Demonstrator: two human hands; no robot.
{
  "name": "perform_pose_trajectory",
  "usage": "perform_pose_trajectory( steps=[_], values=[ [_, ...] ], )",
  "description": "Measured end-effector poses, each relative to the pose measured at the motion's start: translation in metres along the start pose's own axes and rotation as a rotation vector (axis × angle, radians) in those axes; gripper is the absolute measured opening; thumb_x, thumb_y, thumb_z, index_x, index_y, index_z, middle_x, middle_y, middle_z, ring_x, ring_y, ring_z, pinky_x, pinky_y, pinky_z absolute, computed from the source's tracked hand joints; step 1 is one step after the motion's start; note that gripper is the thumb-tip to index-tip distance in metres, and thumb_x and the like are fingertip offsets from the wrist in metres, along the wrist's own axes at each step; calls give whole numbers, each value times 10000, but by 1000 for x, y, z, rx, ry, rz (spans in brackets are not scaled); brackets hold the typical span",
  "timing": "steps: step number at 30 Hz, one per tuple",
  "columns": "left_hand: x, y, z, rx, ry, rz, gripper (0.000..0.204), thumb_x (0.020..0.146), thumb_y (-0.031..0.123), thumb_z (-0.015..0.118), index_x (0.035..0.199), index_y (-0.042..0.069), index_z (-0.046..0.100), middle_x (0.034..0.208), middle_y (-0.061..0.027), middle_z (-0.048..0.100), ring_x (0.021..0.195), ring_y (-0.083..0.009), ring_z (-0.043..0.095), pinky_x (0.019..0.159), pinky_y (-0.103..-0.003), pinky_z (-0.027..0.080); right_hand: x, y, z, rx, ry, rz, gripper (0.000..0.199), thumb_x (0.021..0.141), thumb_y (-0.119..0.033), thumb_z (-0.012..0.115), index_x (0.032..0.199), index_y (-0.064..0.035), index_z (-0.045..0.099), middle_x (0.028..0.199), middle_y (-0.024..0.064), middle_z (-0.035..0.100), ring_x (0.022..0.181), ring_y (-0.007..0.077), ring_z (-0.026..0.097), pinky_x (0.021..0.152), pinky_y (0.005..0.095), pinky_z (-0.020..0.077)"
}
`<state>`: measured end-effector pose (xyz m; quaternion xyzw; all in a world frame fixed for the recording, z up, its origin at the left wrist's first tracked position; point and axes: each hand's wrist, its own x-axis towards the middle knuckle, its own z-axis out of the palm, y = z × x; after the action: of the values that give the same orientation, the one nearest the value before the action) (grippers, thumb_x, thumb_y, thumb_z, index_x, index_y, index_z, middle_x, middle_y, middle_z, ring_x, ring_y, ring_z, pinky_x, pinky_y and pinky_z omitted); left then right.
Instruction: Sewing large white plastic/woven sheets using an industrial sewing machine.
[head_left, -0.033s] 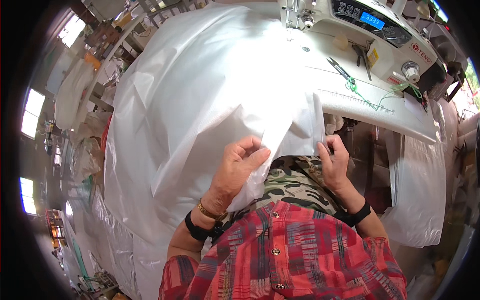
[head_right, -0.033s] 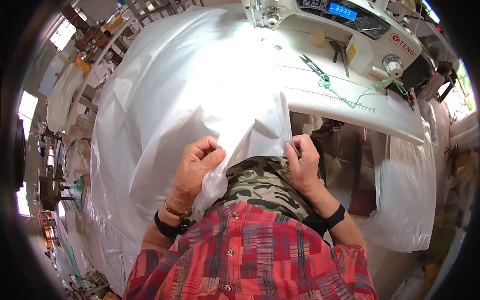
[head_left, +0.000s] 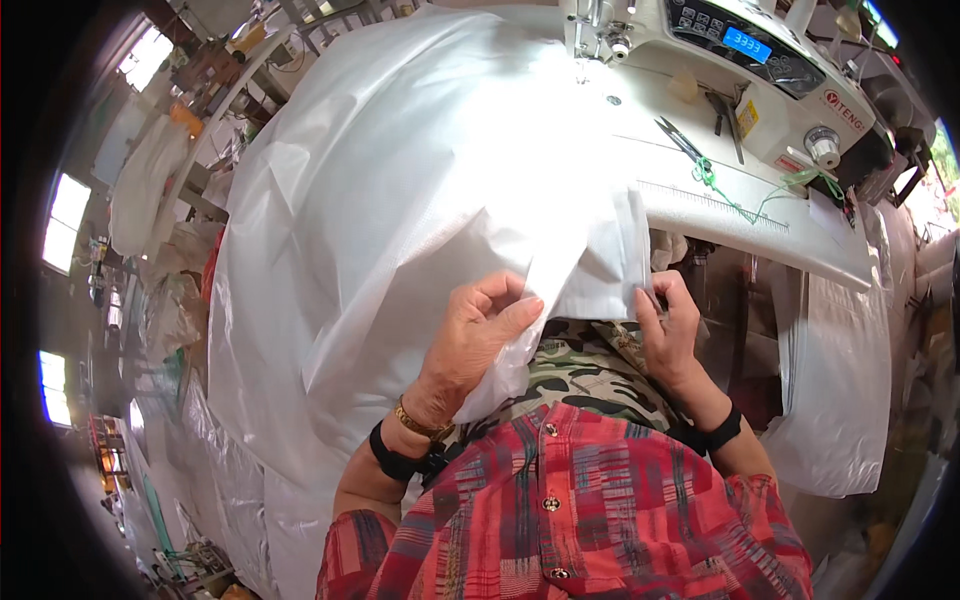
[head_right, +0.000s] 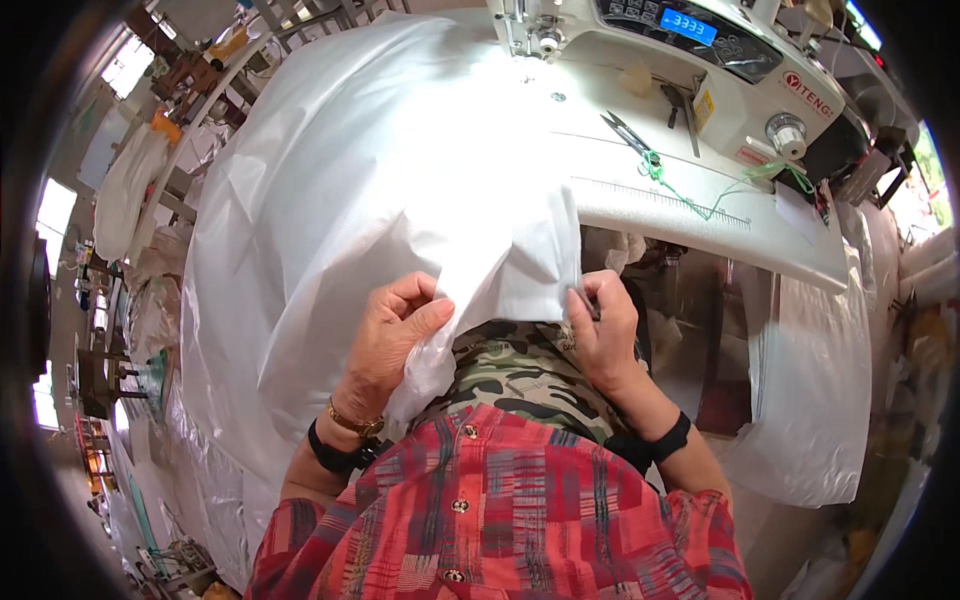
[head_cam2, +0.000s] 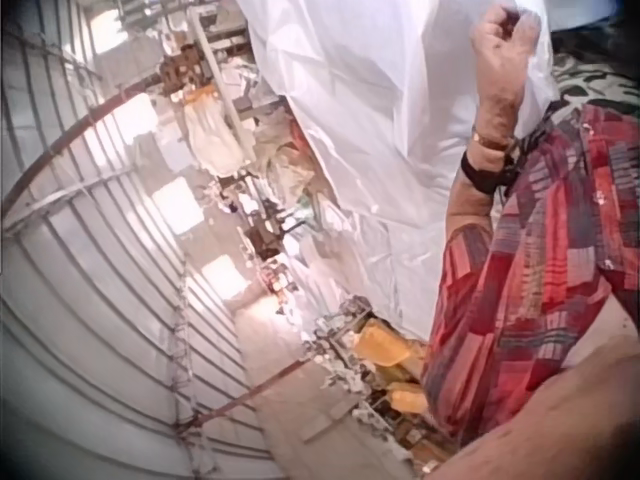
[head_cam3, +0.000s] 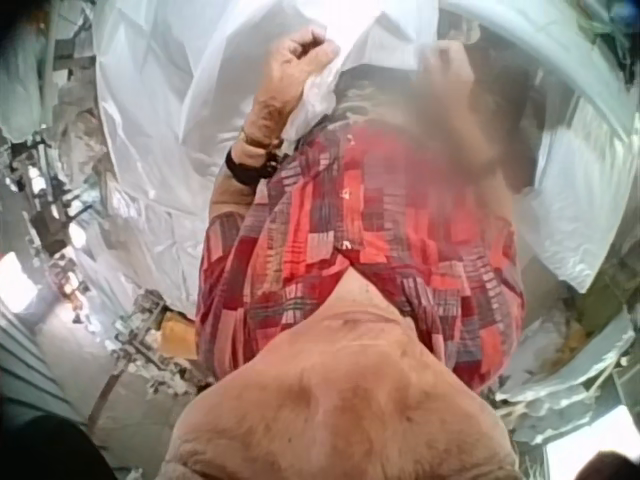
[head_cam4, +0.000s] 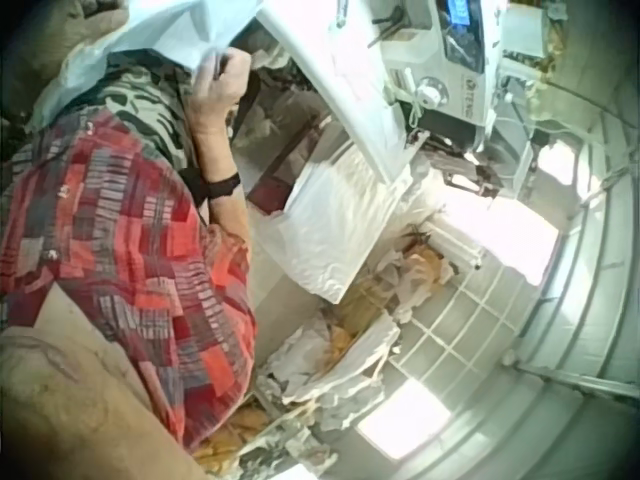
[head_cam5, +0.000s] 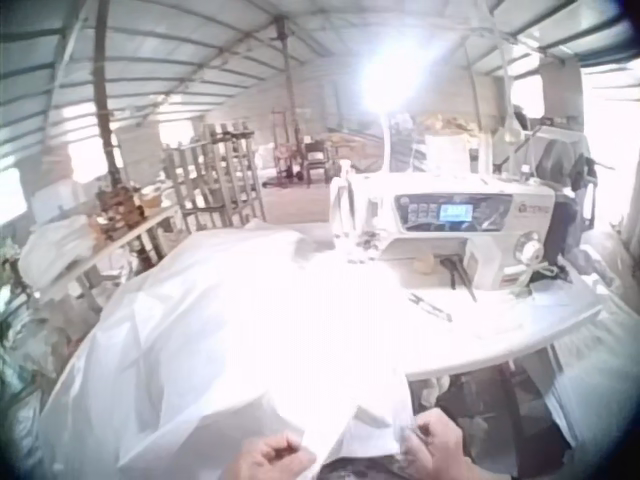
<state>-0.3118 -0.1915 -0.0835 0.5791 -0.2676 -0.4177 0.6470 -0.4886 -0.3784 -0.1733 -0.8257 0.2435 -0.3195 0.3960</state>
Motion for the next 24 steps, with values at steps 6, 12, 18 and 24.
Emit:
perform_pose_trajectory(
  steps=[6,12,18,24],
  values=[
    [2,1,3,132,0,59,63,907,64,646,900,2,640,768,51,595,706,-8,517,614,-182,420,36,-89,3,95,-40,-337,148,791,25,636,908,3,548,812,126,533,697,258,547,641,340,456],
    [-2,-3,10,179,48,142,101,899,39,621,966,-25,663,790,39,607,743,-16,543,649,-192,453,39,-105,31,148,-90,-275,166,764,30,654,904,-19,578,789,96,551,699,252,542,639,342,434],
    [-5,-4,8,104,51,122,167,902,22,604,1041,-44,667,842,12,649,790,-32,579,699,-200,482,33,-102,38,26,-33,-378,211,734,23,680,920,-51,612,798,84,583,764,276,559,712,373,430],
    [-3,-8,6,32,59,98,147,920,32,608,1037,-36,665,862,4,663,778,-29,576,677,-191,471,33,-100,41,-51,37,-580,238,713,11,705,929,-36,620,811,78,599,767,269,585,749,388,447]
  ],
)
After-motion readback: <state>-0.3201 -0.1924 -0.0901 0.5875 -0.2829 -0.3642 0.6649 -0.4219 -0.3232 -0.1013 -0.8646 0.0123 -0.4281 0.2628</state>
